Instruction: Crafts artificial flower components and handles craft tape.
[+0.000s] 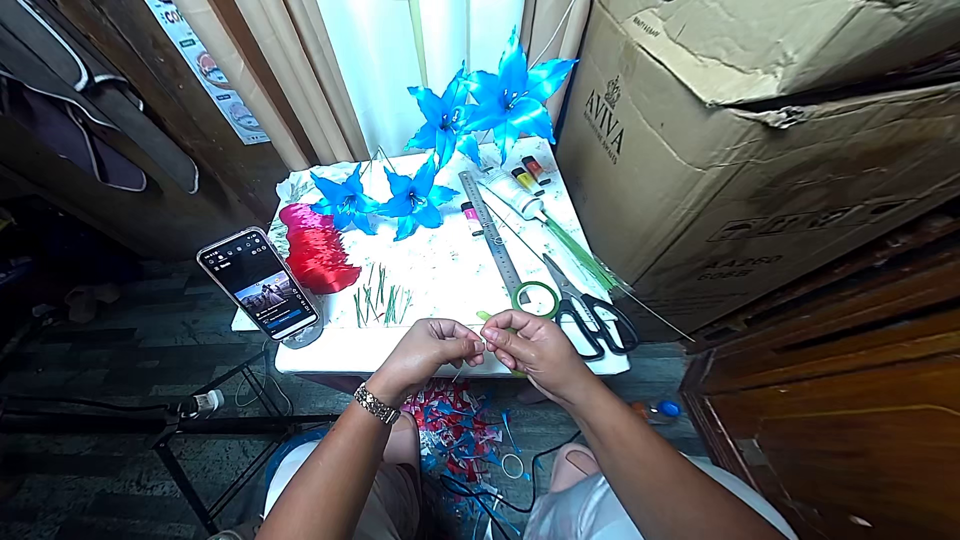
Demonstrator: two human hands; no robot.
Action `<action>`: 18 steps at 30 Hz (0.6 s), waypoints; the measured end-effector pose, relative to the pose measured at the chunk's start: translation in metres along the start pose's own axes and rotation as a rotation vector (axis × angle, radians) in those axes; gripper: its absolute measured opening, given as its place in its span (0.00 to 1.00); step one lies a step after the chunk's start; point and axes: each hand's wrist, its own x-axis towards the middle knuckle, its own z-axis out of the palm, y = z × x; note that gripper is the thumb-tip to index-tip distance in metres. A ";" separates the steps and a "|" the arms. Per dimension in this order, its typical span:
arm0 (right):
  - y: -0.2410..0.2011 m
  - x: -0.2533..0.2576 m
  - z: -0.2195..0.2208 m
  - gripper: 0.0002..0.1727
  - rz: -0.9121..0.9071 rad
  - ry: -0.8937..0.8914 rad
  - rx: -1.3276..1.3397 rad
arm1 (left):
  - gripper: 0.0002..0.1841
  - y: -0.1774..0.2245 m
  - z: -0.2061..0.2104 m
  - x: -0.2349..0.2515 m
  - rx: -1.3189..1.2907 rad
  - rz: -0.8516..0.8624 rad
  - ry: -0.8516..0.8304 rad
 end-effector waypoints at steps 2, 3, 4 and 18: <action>0.000 0.000 0.000 0.06 -0.002 0.009 -0.003 | 0.09 0.000 0.000 0.000 0.008 0.001 0.002; 0.000 0.000 0.000 0.06 -0.003 0.014 -0.005 | 0.08 0.000 0.000 0.000 0.014 0.000 0.002; 0.000 0.000 0.000 0.06 -0.002 0.017 -0.009 | 0.09 0.001 0.000 0.000 0.021 -0.002 0.001; -0.002 0.002 -0.012 0.33 -0.117 -0.113 -0.034 | 0.10 -0.005 -0.007 0.004 -0.153 0.103 0.148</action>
